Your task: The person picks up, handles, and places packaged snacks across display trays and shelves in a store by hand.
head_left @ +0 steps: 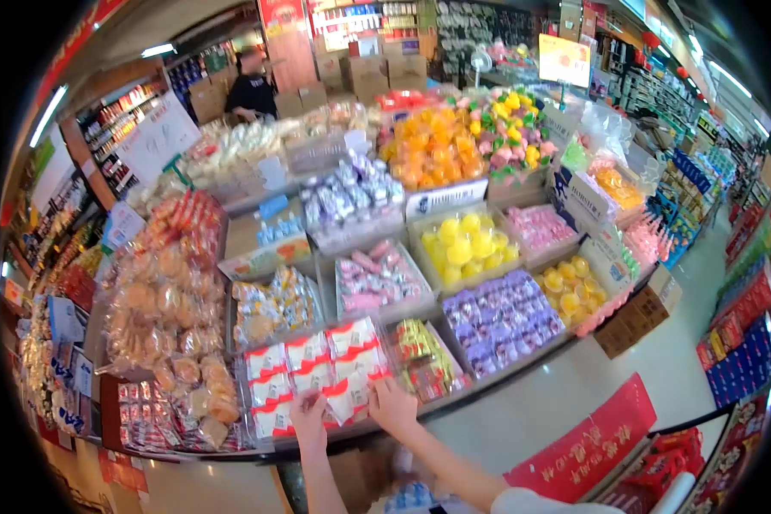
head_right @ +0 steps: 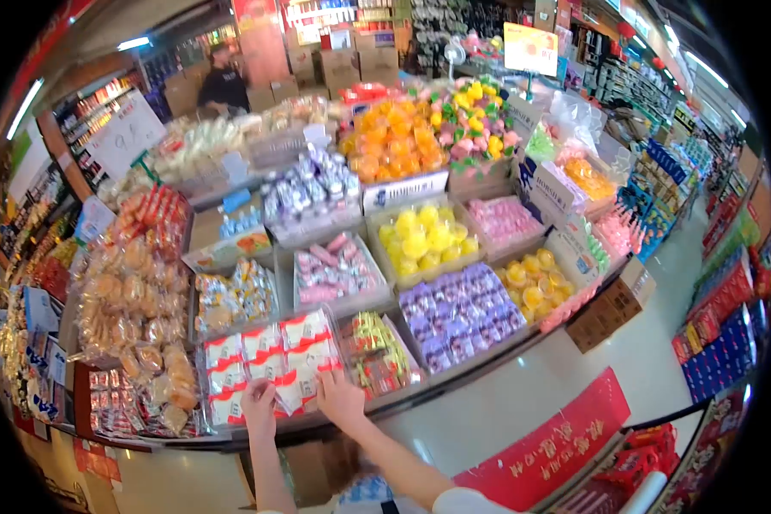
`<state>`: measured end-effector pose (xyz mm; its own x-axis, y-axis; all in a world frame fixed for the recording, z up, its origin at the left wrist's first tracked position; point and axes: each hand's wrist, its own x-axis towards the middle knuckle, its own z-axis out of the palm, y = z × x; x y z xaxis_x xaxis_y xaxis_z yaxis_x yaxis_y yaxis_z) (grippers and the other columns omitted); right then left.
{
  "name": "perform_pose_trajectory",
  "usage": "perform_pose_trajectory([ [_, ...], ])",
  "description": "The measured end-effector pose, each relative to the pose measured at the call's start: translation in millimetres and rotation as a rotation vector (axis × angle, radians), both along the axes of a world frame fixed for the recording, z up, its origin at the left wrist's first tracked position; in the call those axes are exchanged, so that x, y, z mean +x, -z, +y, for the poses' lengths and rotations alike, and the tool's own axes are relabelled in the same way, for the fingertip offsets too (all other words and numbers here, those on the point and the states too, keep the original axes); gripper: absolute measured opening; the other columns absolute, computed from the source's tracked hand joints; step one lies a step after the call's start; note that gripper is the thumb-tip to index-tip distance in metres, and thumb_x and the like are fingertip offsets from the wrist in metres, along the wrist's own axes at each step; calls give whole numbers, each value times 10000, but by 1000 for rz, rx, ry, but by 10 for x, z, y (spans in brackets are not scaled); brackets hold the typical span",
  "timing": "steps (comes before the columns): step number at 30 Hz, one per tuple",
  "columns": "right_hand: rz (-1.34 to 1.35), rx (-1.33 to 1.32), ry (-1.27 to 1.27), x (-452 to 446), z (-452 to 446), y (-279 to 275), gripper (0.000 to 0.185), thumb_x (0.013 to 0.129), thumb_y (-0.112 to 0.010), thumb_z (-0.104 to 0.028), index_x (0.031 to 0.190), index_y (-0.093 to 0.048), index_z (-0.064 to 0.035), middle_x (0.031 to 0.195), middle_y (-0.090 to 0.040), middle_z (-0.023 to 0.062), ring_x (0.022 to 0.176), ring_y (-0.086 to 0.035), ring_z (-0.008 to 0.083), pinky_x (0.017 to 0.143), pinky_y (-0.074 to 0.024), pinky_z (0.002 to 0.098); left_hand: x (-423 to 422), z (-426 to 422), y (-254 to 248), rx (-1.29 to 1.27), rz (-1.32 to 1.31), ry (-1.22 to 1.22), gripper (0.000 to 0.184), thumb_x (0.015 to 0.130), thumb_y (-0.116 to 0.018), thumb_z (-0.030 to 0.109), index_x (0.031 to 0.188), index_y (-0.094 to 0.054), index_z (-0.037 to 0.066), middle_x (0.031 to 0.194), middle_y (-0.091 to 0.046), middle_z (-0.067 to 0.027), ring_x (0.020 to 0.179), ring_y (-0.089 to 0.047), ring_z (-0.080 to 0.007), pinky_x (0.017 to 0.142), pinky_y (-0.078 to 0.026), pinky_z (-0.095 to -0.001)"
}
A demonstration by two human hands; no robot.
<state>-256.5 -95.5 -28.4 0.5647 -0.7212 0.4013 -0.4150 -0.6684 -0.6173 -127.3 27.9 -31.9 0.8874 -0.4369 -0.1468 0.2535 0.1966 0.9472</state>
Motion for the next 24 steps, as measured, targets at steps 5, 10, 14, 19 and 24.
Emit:
perform_pose_trajectory([
  [5,2,-74,-36,70,-61,-64,100,777,-607,-102,866,-560,-104,804,-589,59,591,-601,268,485,-470,371,15,4,78,-61,95,7,174,788,-638,-93,921,-605,14,845,-605,-34,744,-567,-91,630,-481,-210],
  [10,55,-101,-9,86,-46,50,130,782,-592,-81,907,-571,-113,873,-609,55,664,-622,257,527,-491,363,-7,30,-6,-47,136,52,130,819,-589,-76,904,-591,23,905,-637,-54,758,-550,-72,652,-455,-204],
  [14,50,-103,23,119,-19,70,175,783,-586,-34,938,-561,-110,898,-613,72,676,-625,265,531,-485,353,-19,46,-97,-72,153,76,141,805,-594,-80,902,-574,21,932,-620,-42,831,-551,-86,774,-442,-220],
  [19,35,-18,10,78,-42,114,190,786,-580,-21,954,-552,-105,909,-609,82,693,-628,270,536,-484,352,3,21,-160,-100,158,119,158,803,-581,-100,912,-561,12,892,-573,-31,816,-550,-108,775,-436,-221],
  [24,-127,83,-57,40,-92,70,148,802,-558,42,906,-553,-64,852,-583,102,617,-599,248,508,-462,321,-38,18,-102,-55,117,33,161,813,-590,-95,928,-568,16,881,-562,-18,779,-527,-90,712,-423,-205],
])
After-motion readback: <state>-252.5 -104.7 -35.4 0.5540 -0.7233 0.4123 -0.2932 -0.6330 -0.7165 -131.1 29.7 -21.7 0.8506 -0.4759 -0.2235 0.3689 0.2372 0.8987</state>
